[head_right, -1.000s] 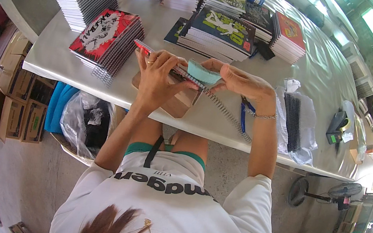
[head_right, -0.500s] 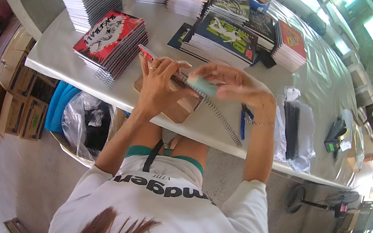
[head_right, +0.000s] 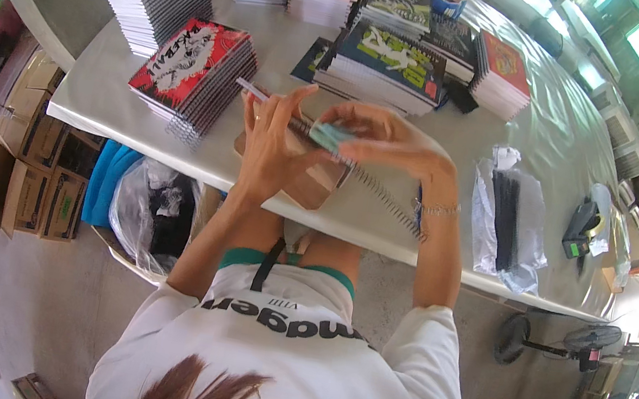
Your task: The person assembles notebooks by threading a spiral coil through prepunched holes, using a pair of pliers to cut and secure the ends of the wire.
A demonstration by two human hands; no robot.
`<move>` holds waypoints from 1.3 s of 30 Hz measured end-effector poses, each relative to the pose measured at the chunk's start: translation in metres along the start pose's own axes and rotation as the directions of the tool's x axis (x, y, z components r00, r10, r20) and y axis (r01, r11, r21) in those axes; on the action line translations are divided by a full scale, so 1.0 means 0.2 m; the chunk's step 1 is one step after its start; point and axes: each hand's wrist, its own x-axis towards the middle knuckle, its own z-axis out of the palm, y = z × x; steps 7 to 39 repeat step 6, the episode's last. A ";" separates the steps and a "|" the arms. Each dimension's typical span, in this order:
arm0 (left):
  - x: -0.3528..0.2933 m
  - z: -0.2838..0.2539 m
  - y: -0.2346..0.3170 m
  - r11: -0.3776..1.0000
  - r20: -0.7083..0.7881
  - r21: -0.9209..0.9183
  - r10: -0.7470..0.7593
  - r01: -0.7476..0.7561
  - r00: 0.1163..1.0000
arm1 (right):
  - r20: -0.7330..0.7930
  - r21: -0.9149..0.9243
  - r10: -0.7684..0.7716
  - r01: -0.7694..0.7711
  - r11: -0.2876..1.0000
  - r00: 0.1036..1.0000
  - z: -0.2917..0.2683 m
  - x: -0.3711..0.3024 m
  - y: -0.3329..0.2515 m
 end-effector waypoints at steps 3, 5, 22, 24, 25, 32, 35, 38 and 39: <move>0.00 -0.01 -0.03 1.000 -0.034 -0.011 0.029 -0.029 0.999 | -0.054 -0.291 -0.047 0.029 0.956 0.997 0.04 0.02 -0.06; -0.03 0.00 -0.04 0.999 -0.048 -0.023 0.028 -0.029 0.998 | 0.004 -0.352 -0.086 0.082 0.933 0.996 0.07 0.01 -0.06; -0.04 0.00 -0.03 0.999 -0.067 -0.041 0.030 -0.033 0.997 | 0.062 -0.415 -0.120 0.135 0.899 0.991 0.08 -0.01 -0.05; -0.04 0.00 -0.03 0.999 -0.067 -0.041 0.030 -0.033 0.997 | 0.062 -0.415 -0.120 0.135 0.899 0.991 0.08 -0.01 -0.05; -0.04 0.00 -0.03 0.999 -0.067 -0.041 0.030 -0.033 0.997 | 0.062 -0.415 -0.120 0.135 0.899 0.991 0.08 -0.01 -0.05; -0.04 0.00 -0.03 0.999 -0.067 -0.041 0.030 -0.033 0.997 | 0.062 -0.415 -0.120 0.135 0.899 0.991 0.08 -0.01 -0.05; -0.04 0.00 -0.03 0.999 -0.067 -0.041 0.030 -0.033 0.997 | 0.062 -0.415 -0.120 0.135 0.899 0.991 0.08 -0.01 -0.05; -0.04 0.00 -0.03 0.999 -0.067 -0.041 0.030 -0.033 0.997 | 0.062 -0.415 -0.120 0.135 0.899 0.991 0.08 -0.01 -0.05; -0.04 0.00 -0.03 0.999 -0.067 -0.041 0.030 -0.033 0.997 | 0.062 -0.415 -0.120 0.135 0.899 0.991 0.08 -0.01 -0.05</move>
